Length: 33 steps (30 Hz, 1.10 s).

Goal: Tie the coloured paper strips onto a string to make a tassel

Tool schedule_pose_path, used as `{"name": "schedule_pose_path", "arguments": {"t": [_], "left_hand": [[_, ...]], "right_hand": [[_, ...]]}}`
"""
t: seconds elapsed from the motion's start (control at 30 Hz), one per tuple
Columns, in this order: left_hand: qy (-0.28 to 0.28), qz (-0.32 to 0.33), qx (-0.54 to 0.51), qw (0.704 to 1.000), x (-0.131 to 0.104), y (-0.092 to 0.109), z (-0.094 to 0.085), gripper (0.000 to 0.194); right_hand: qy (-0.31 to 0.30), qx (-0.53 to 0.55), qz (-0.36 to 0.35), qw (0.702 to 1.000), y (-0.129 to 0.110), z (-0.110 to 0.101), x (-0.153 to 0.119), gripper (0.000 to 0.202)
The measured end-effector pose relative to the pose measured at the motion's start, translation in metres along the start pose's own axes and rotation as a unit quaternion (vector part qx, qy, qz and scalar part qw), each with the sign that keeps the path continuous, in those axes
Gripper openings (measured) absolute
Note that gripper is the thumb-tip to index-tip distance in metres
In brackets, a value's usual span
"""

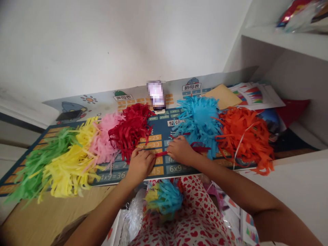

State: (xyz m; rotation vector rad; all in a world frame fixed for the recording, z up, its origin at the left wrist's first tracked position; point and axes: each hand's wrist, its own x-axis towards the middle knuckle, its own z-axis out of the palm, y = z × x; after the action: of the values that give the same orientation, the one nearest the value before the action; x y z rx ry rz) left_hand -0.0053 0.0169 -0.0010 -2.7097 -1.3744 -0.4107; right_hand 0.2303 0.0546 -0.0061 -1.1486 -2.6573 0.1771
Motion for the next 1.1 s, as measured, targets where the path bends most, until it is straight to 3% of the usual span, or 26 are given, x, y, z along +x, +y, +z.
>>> {"name": "schedule_pose_path", "arguments": {"t": [0.2, 0.37, 0.6, 1.0, 1.1], "left_hand": [[-0.001, -0.085, -0.088, 0.992, -0.015, -0.015, -0.001, 0.018], [-0.022, -0.127, -0.103, 0.986, -0.011, -0.019, 0.003, 0.023], [-0.095, -0.148, -0.09, 0.98, 0.006, -0.019, -0.005, 0.021], [-0.124, -0.158, -0.067, 0.977, 0.018, -0.02, -0.01, 0.013], [-0.087, -0.081, -0.034, 0.992, 0.013, -0.021, -0.011, 0.01]], "right_hand": [[0.001, 0.107, 0.066, 0.992, 0.028, 0.004, -0.01, 0.015], [0.005, 0.131, 0.081, 0.988, 0.026, 0.005, -0.005, 0.018], [0.0, 0.129, 0.106, 0.986, 0.022, 0.004, -0.001, 0.014], [-0.013, 0.094, 0.111, 0.989, 0.02, 0.004, 0.001, 0.011], [0.022, 0.039, 0.045, 0.998, 0.013, 0.002, 0.0, 0.008]]}}
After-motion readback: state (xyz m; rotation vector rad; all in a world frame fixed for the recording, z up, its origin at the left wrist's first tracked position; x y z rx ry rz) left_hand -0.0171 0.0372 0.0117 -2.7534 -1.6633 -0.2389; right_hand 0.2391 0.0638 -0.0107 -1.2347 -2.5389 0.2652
